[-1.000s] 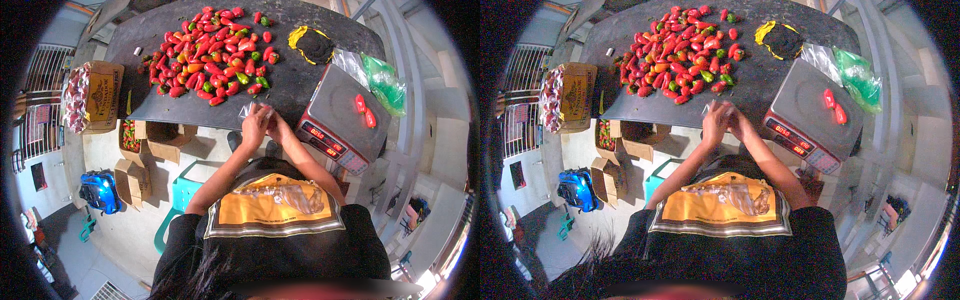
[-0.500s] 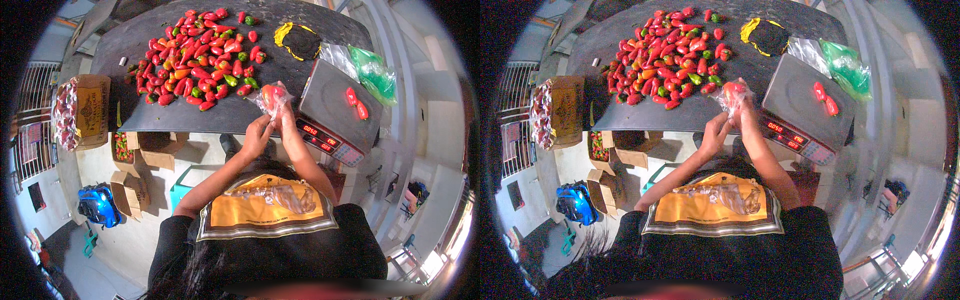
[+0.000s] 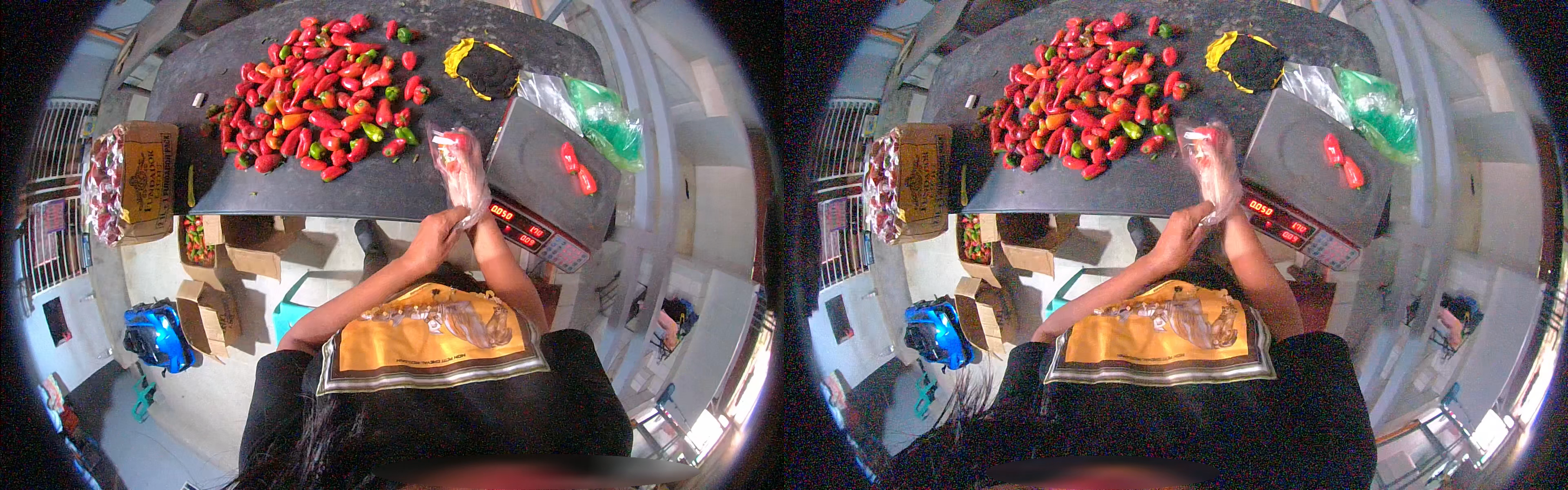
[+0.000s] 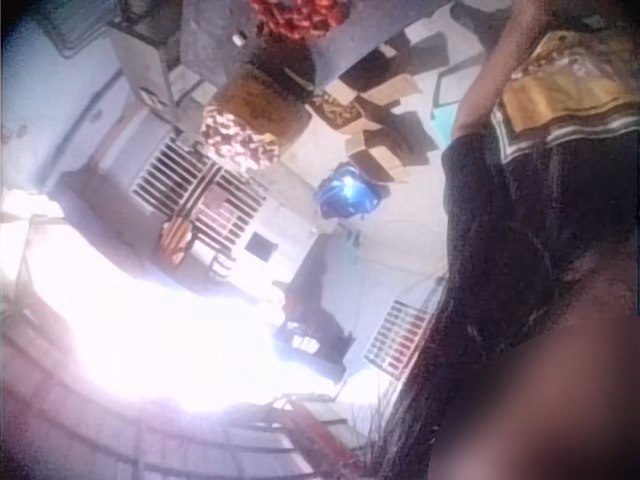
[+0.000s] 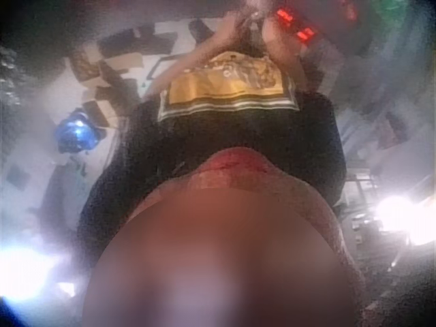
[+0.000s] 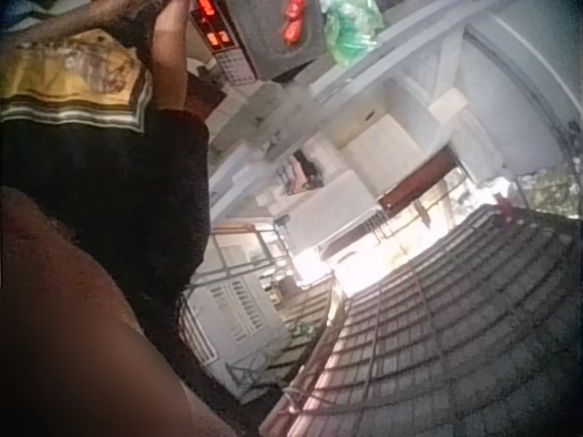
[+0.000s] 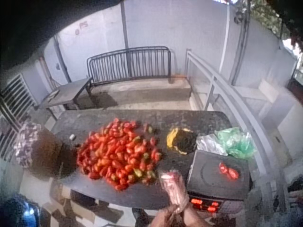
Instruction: The person selects red and green peppers from a large pile on a table, places them on a digital scale, and then transfers them into a plastic bag. They tie the bag and place it into a cardboard box. This process is repeated multiple times throughout the video.
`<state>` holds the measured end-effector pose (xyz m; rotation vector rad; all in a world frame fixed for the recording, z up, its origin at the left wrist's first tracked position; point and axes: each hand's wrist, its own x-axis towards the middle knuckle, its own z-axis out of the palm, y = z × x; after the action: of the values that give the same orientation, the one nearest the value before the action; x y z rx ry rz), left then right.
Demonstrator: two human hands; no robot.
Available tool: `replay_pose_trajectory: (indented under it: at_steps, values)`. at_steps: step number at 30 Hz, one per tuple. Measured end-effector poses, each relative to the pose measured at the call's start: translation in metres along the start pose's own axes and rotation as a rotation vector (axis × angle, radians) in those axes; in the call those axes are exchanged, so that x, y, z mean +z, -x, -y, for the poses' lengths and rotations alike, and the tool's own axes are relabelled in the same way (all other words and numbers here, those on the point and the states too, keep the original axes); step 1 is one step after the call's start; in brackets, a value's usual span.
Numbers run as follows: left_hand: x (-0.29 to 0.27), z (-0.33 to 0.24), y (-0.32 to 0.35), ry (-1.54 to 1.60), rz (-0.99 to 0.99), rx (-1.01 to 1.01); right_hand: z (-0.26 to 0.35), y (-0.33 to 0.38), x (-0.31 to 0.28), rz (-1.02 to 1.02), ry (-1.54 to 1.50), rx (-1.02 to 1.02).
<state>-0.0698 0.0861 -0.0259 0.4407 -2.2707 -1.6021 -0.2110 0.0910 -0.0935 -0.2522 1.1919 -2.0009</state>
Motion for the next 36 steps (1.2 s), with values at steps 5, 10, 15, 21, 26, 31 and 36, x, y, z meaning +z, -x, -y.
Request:
replay_pose_trajectory:
  at_steps: [5,10,15,21,26,31,36]
  values:
    - [-0.004,0.028,0.013,0.072,0.214,-0.255,0.004,0.005,0.021,-0.114,0.185,-0.128]
    - [-0.007,0.035,0.013,0.206,0.33,-0.26,-0.013,-0.003,0.005,-0.162,0.54,-0.216]
    - [-0.055,0.073,-0.017,0.412,-0.33,-0.404,0.0,0.017,0.014,0.114,0.676,-0.307]
    - [-0.044,0.109,-0.036,0.235,-0.417,-0.31,-0.036,0.02,-0.002,0.018,0.481,-0.235]
    - [-0.017,0.122,0.004,0.101,-0.314,-0.537,-0.056,0.021,0.002,-0.41,0.593,-0.022]
    - [-0.023,0.082,0.001,-0.032,-0.447,-0.253,-0.057,0.007,0.009,-0.368,0.768,0.025]
    - [-0.015,0.056,-0.01,0.175,-0.244,-0.21,-0.104,-0.014,-0.027,-0.227,1.111,-0.237]
